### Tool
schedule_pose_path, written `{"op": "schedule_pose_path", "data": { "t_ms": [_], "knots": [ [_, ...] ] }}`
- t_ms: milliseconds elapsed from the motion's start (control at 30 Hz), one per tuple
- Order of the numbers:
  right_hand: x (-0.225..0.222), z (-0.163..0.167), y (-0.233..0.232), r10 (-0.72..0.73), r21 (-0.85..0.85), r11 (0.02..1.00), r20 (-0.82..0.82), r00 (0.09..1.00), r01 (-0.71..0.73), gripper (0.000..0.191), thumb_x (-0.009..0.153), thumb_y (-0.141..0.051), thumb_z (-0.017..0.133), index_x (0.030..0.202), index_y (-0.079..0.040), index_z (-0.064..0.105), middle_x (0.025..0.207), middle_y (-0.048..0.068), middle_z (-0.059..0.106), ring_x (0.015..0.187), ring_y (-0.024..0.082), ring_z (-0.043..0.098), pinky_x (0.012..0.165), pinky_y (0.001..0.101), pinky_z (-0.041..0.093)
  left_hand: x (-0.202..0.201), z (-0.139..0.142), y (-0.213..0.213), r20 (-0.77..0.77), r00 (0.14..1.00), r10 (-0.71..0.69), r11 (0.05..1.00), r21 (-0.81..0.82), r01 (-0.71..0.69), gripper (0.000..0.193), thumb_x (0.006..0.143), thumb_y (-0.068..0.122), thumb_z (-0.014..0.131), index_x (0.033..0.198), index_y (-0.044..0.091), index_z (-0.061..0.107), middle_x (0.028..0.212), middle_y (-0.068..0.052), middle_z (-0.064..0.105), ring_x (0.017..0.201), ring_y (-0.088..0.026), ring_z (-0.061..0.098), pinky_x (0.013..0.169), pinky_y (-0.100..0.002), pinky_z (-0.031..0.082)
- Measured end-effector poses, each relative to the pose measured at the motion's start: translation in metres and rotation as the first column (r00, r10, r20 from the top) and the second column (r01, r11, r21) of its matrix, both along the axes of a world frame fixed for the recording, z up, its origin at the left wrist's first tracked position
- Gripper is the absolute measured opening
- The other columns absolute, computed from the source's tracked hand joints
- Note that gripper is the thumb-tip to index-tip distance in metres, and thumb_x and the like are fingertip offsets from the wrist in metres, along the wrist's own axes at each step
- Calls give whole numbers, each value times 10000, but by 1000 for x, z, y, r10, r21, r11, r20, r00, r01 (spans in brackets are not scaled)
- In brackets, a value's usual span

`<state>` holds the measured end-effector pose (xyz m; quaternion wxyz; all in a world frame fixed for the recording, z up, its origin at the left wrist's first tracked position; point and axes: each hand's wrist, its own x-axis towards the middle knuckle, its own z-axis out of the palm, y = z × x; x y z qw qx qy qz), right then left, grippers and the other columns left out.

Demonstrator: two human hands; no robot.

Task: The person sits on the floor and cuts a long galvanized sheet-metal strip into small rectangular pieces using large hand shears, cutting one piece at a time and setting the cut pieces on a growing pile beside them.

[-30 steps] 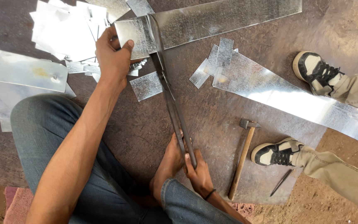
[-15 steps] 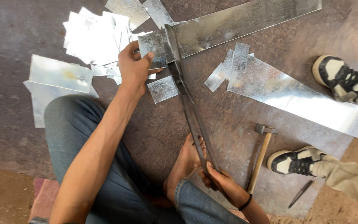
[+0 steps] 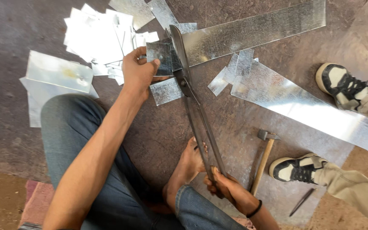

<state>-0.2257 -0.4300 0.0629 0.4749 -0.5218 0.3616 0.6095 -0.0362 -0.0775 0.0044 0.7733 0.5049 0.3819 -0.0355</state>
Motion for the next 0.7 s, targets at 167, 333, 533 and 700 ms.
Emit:
{"op": "schedule_pose_path", "data": {
  "t_ms": [167, 333, 533, 700],
  "knots": [
    [-13, -16, 10, 17, -20, 1000, 310, 950, -11, 317, 1030, -429, 524, 953, -122, 521, 663, -70, 380, 539, 67, 347, 478, 261, 313, -1, 0, 3, -41, 999, -29, 999, -22, 28, 364, 888, -97, 623, 1245, -110, 556, 766, -59, 598, 627, -112, 627, 614, -343, 724],
    [-25, -29, 3, -48, 60, 998, 326, 944, 30, 281, 1031, -364, 536, 906, -118, 485, 631, -77, 341, 492, 57, 293, 446, 258, 265, -1, -14, 10, -22, 999, -26, 997, -79, 24, 339, 895, -97, 630, 1221, -103, 536, 778, -58, 562, 636, -115, 595, 655, -361, 696],
    [-35, -35, 0, 323, -248, 943, 529, 785, -221, 437, 1071, -412, 565, 852, -38, 506, 568, 1, 458, 452, 125, 428, 422, 306, 351, 0, 1, 17, 22, 998, -58, 995, -76, 59, 288, 907, -70, 602, 1192, -111, 589, 959, -132, 702, 769, -183, 737, 660, -340, 693],
    [-29, -31, 11, 750, -623, 646, 626, 213, -441, 478, 916, -470, 665, 993, -5, 588, 639, 168, 717, 586, 360, 701, 498, 440, 541, -11, 34, 57, 163, 973, -166, 875, 480, 68, 318, 906, -1, 657, 1223, -14, 640, 1133, -123, 713, 900, -215, 785, 622, -324, 685]
  ]
}}
